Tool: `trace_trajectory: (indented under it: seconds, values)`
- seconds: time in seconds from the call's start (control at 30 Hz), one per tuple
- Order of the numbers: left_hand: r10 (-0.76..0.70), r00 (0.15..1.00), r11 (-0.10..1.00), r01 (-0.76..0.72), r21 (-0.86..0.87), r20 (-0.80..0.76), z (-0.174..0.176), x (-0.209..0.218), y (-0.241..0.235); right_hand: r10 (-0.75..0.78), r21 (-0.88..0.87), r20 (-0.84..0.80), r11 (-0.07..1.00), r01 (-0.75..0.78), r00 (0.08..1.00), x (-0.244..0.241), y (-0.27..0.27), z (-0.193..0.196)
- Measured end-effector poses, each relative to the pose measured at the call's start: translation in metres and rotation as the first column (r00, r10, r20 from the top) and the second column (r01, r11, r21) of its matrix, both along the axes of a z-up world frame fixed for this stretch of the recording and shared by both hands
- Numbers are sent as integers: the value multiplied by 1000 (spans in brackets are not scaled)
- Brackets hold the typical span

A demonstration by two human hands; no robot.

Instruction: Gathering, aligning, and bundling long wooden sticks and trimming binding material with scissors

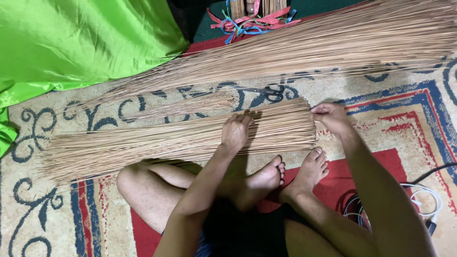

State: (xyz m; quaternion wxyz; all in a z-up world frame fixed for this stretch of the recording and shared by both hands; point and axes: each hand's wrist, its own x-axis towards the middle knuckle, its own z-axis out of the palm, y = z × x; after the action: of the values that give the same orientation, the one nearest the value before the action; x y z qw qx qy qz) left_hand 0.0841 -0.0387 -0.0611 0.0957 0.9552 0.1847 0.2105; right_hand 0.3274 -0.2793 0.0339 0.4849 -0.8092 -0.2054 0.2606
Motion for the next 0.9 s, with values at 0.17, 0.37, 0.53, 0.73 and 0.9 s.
trace_trajectory:
  seconds: [0.17,0.37,0.53,0.73,0.9]
  values:
    - [-21,997,999,18,-38,-74,12,1,7,-169,230,-324,940,251,931,-5,16,-6]
    - [-30,990,973,-3,-229,-141,25,-3,9,-286,300,-454,843,447,844,-14,28,-15]
    - [-13,989,969,-24,-247,-149,33,-5,9,-320,306,-527,793,527,787,-21,33,-16]
    - [-30,983,964,-20,-264,-184,40,-8,10,-257,336,-623,765,549,739,-26,40,-15]
    - [-38,978,962,-19,-271,-203,52,-10,10,-281,395,-638,681,617,718,-31,42,-14]
